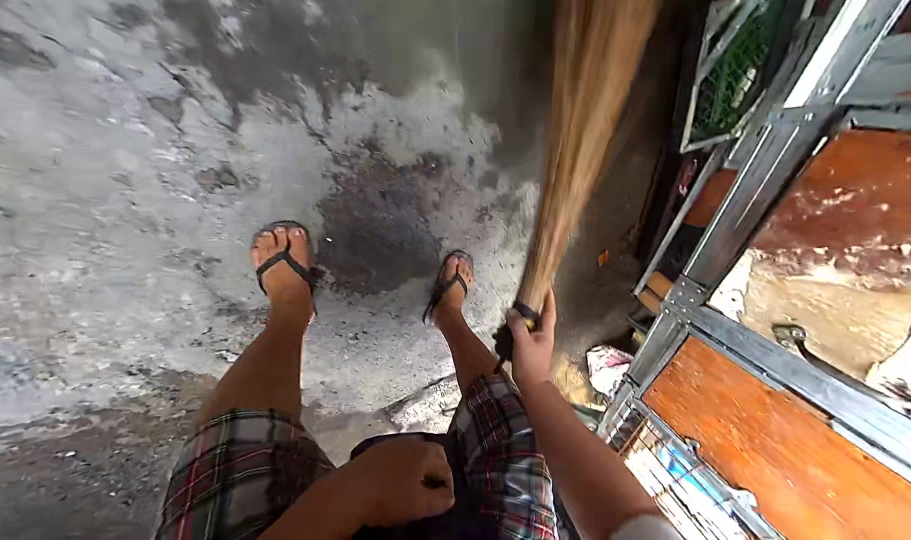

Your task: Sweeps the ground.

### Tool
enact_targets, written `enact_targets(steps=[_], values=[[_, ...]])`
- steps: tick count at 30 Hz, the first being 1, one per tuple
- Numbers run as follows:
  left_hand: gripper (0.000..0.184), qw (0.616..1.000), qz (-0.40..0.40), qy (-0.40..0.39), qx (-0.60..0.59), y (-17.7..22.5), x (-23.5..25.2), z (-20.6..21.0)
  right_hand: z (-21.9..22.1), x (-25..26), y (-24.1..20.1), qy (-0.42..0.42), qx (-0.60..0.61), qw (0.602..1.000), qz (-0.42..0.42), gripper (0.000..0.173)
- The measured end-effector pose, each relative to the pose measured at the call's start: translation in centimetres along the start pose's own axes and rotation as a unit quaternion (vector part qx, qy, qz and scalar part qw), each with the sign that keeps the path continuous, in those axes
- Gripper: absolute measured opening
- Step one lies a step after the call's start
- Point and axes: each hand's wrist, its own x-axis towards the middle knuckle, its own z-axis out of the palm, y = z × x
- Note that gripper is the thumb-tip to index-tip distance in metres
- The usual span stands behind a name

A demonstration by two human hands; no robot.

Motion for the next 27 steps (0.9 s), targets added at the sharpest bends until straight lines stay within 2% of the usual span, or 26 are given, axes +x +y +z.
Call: enact_targets(steps=[2, 3, 5, 6, 8, 10, 11, 13, 14, 17, 19, 22, 24, 26, 27], values=[[0.035, 0.998, -0.041, -0.036, 0.013, 0.3, 0.0, 0.0, -4.5, -1.1, 3.9, 0.129, 0.035, 0.987, 0.086, 0.084], [0.035, 0.996, -0.06, -0.055, 0.024, 0.4, 0.1, -0.2, -6.2, 0.2, 5.1, 0.175, 0.037, 0.976, 0.121, 0.079], [0.036, 0.993, -0.074, -0.085, 0.045, 0.1, 0.4, 0.1, -9.0, 5.1, 6.4, 0.229, 0.047, 0.956, 0.175, 0.055], [0.036, 0.992, -0.073, -0.091, 0.048, -0.2, 0.5, 0.5, -10.3, 7.9, 6.8, 0.241, 0.068, 0.947, 0.203, 0.043], [0.037, 0.992, -0.074, -0.095, 0.05, -1.1, 0.6, 1.1, -11.0, 13.2, 7.1, 0.217, 0.12, 0.939, 0.239, 0.036], [0.038, 0.991, -0.08, -0.095, 0.043, -1.6, 0.6, 1.6, -7.8, 15.4, 5.9, 0.141, 0.126, 0.953, 0.238, 0.034], [0.038, 0.991, -0.083, -0.093, 0.043, -1.8, 0.7, 1.6, -5.1, 15.3, 4.9, 0.088, 0.119, 0.965, 0.215, 0.04], [0.038, 0.991, -0.083, -0.092, 0.042, -2.1, 1.0, 1.9, -0.6, 14.1, 3.4, -0.015, 0.101, 0.984, 0.147, 0.074], [0.038, 0.991, -0.086, -0.1, 0.038, -2.0, 1.0, 1.9, 0.1, 13.0, 3.2, -0.042, 0.086, 0.989, 0.109, 0.086], [0.037, 0.989, -0.102, -0.098, 0.035, -1.5, 0.8, 1.2, -2.1, 9.2, 3.9, -0.056, -0.01, 0.998, -0.016, 0.09], [0.038, 0.987, -0.112, -0.111, 0.035, -1.0, 0.9, 0.8, -4.4, 5.5, 5.4, -0.023, -0.046, 0.999, -0.012, 0.09], [0.04, 0.987, -0.102, -0.117, 0.038, -0.9, 0.8, 0.9, -6.1, 2.9, 7.6, 0.107, 0.041, 0.993, 0.028, 0.082], [0.04, 0.99, -0.091, -0.101, 0.044, -1.0, 0.4, 1.1, -6.8, 4.4, 7.3, 0.178, 0.051, 0.979, 0.08, 0.062], [0.041, 0.993, -0.076, -0.076, 0.041, -1.3, -0.2, 1.4, -8.0, 8.4, 6.2, 0.236, 0.029, 0.963, 0.126, 0.04], [0.041, 0.994, -0.071, -0.068, 0.042, -1.4, -0.4, 1.5, -8.9, 11.0, 5.2, 0.251, 0.04, 0.955, 0.152, 0.038]])
